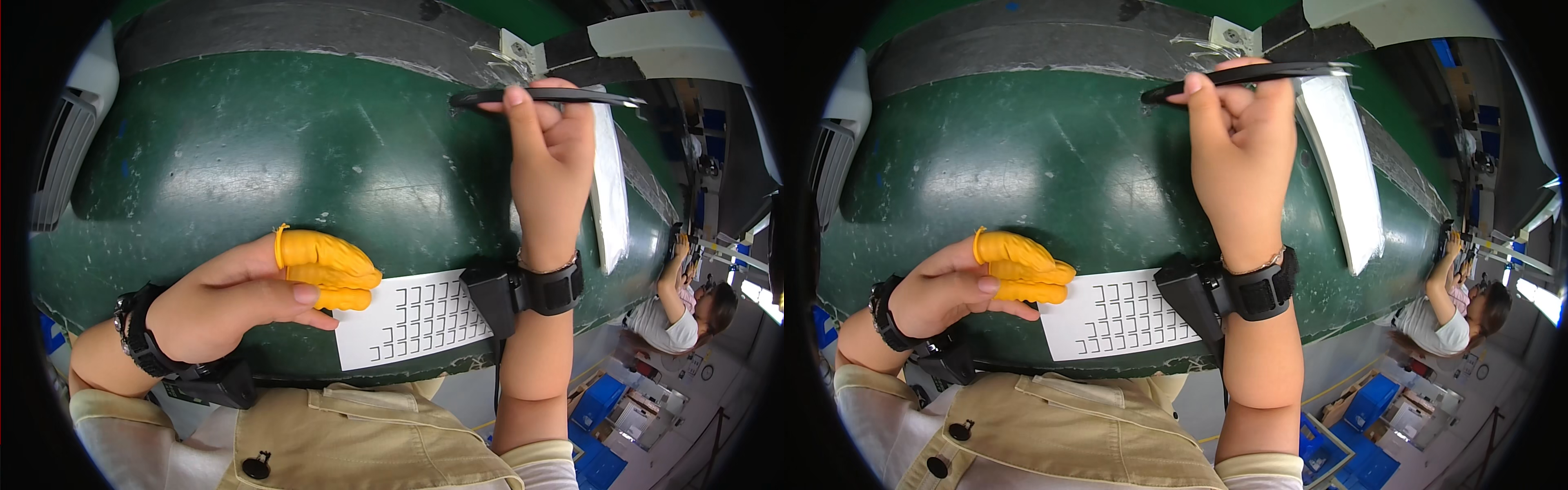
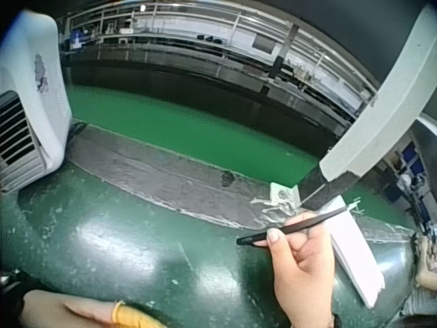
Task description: Assembling and inspecting internal components of an electronic device housing using tweezers and a stylus.
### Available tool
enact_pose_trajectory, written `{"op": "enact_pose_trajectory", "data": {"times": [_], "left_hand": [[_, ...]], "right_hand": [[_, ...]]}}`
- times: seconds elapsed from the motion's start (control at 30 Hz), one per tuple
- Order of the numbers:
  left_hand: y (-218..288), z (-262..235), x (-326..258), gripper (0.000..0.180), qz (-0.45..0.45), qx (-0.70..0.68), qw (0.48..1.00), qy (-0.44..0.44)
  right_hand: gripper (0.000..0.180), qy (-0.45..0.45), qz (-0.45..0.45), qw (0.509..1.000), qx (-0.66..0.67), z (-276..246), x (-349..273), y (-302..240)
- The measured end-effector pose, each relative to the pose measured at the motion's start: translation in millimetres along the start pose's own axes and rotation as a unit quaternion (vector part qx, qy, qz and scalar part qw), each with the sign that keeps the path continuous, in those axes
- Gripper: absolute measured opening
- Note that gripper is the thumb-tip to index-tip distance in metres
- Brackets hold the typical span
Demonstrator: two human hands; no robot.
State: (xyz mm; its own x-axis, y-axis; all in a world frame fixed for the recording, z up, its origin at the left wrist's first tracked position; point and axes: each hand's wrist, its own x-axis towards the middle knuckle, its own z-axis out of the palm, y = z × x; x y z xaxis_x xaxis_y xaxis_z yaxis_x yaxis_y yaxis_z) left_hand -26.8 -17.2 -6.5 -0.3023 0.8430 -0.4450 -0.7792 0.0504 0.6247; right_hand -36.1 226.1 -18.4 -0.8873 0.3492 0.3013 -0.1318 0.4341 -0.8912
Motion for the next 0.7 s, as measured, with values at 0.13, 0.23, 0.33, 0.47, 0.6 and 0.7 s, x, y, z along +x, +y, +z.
{"op": "enact_pose_trajectory", "data": {"times": [0.13, 0.23, 0.33, 0.47, 0.6, 0.7], "left_hand": [[-1.5, -1.2, -0.1, 0.034, 0.001, 0.000, 1.000, 0.001], [0.2, -0.6, -0.3, 0.034, -0.001, 0.001, 1.000, -0.004], [-0.3, -0.2, -0.3, 0.034, 0.003, 0.002, 1.000, -0.005], [-0.2, -0.9, 0.2, 0.034, -0.001, 0.003, 1.000, -0.009], [-0.2, -0.7, -0.4, 0.034, 0.001, 0.004, 1.000, -0.009], [-0.2, -0.8, -0.3, 0.033, 0.002, 0.005, 1.000, -0.010]], "right_hand": [[0.021, -0.023, 0.013, 0.999, -0.024, -0.7, -0.3, 0.7], [0.022, -0.018, 0.014, 0.999, -0.039, -0.7, -0.2, 0.7], [0.022, -0.010, 0.014, 1.000, -0.025, -0.8, -0.9, -1.8], [0.022, -0.005, 0.012, 1.000, -0.013, -1.8, -1.7, -1.3], [0.021, -0.002, 0.013, 1.000, -0.016, -1.6, -1.9, -2.4], [0.021, -0.004, 0.015, 0.999, -0.029, -2.5, -1.5, -0.1]]}}
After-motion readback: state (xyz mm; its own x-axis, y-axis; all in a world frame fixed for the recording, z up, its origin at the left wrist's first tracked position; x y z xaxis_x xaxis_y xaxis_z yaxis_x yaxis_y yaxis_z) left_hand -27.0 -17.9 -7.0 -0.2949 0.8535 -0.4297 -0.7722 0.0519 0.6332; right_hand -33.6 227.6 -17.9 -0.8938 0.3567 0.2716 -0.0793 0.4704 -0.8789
